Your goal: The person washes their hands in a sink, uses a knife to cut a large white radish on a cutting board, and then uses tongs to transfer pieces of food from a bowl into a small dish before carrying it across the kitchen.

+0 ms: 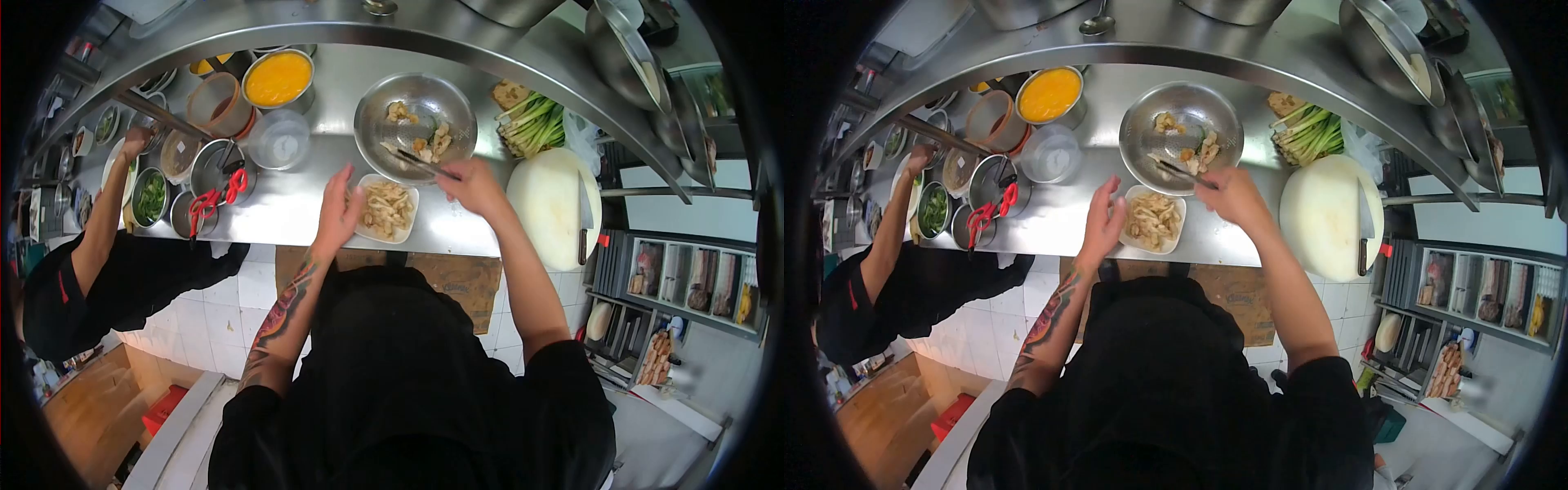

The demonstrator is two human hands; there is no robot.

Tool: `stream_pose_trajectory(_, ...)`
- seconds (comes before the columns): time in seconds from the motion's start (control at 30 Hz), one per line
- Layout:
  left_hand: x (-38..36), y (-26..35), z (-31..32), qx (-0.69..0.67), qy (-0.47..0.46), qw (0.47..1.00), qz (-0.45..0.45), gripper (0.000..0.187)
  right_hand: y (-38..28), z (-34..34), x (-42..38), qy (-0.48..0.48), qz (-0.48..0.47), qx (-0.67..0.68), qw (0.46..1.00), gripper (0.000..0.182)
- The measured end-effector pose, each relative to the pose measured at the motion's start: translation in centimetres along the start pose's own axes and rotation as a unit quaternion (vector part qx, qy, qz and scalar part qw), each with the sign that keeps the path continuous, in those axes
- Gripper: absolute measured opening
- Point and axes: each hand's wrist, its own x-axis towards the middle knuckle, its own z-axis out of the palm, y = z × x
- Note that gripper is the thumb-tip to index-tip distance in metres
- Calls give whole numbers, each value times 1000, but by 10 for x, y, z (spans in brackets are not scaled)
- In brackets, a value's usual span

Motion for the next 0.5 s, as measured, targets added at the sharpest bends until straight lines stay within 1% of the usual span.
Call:
stream_pose_trajectory(0.03, 10, 0, -2, -86, 15, 994, -65, 53, -2, 0, -17, -4, -12, 69, 998, 27)
stream_pose_trajectory(0.07, 15, 0, -3, -170, 28, 977, -128, 53, -2, 3, -31, -7, -22, 139, 990, 27)
stream_pose_trajectory(0.1, 14, -1, -2, -169, 24, 977, -126, 53, -1, 9, -39, -4, -20, 141, 990, 27)
stream_pose_trajectory(0.13, 11, -5, 1, -281, 68, 935, -207, 52, 1, 18, -42, -26, -36, 96, 994, 26)
stream_pose_trajectory(0.17, 8, -12, 4, -387, 111, 871, -282, 51, 3, 25, -43, -48, -54, 49, 996, 26)
stream_pose_trajectory(0.2, -7, -34, 15, -426, 95, 856, -278, 50, 5, 30, -41, -20, -77, 7, 997, 28)
stream_pose_trajectory(0.23, -19, -31, 19, -379, 78, 888, -248, 52, 5, 25, -36, -17, -81, 6, 997, 28)
stream_pose_trajectory(0.3, -39, -27, 28, -322, 56, 922, -209, 47, 11, 13, -37, 45, -4, 142, 989, 33)
stream_pose_trajectory(0.33, -43, -11, 28, -331, 30, 921, -205, 48, 16, -1, -29, 109, -79, -9, 991, 31)
stream_pose_trajectory(0.37, -43, -7, 27, -332, 28, 920, -207, 48, 18, -5, -18, 109, -76, -9, 991, 31)
stream_pose_trajectory(0.4, -43, -5, 26, -190, 1, 974, -122, 50, 20, -7, -7, 120, -88, -140, 979, 29)
stream_pose_trajectory(0.43, -42, -2, 23, -43, -26, 998, -33, 52, 21, -9, 1, 127, -98, -269, 950, 28)
stream_pose_trajectory(0.47, -38, 0, 16, -35, -49, 998, -23, 54, 19, -5, 10, 128, -94, -269, 950, 28)
stream_pose_trajectory(0.5, -34, 4, 10, -37, -51, 998, -21, 54, 15, 2, 21, 100, -56, -284, 952, 27)
